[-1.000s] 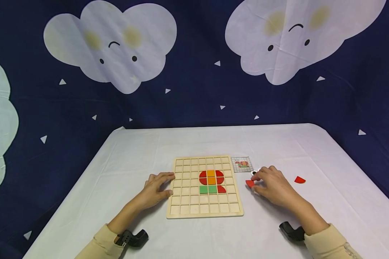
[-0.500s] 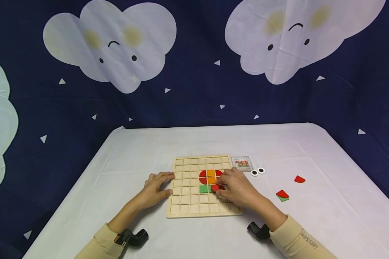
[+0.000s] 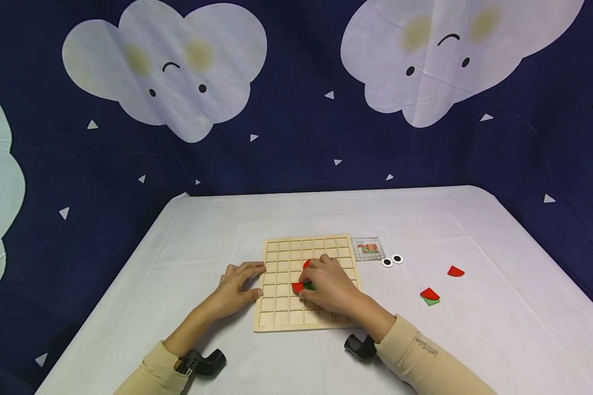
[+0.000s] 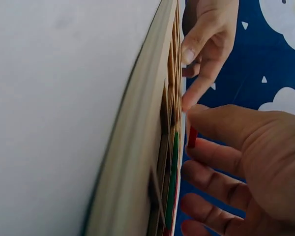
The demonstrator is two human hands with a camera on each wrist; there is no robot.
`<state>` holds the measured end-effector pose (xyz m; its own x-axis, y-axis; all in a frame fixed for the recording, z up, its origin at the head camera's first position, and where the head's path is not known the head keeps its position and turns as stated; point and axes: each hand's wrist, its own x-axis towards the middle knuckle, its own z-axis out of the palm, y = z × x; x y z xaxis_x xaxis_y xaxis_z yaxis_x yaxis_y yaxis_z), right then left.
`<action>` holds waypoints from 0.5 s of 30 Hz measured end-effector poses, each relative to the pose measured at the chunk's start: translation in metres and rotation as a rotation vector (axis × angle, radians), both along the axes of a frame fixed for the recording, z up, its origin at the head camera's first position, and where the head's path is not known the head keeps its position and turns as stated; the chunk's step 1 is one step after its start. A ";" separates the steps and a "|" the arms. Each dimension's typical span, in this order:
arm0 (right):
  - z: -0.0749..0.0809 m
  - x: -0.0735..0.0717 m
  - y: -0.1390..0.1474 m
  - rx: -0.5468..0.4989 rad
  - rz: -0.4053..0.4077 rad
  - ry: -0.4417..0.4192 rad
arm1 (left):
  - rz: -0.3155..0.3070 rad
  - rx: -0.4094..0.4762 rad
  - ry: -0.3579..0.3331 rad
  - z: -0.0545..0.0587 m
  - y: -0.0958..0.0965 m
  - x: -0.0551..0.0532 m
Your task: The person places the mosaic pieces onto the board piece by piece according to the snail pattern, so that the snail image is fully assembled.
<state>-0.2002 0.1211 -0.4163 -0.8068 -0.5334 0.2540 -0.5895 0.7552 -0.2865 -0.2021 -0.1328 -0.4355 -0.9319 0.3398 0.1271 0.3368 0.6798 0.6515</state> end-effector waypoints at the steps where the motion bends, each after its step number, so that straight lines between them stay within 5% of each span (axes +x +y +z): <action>1: 0.000 0.000 -0.001 0.002 0.000 0.004 | 0.000 0.000 0.002 0.000 0.000 0.000; 15: -0.005 -0.004 -0.010 0.049 -0.031 0.065 | 0.008 -0.008 -0.006 -0.001 0.000 -0.001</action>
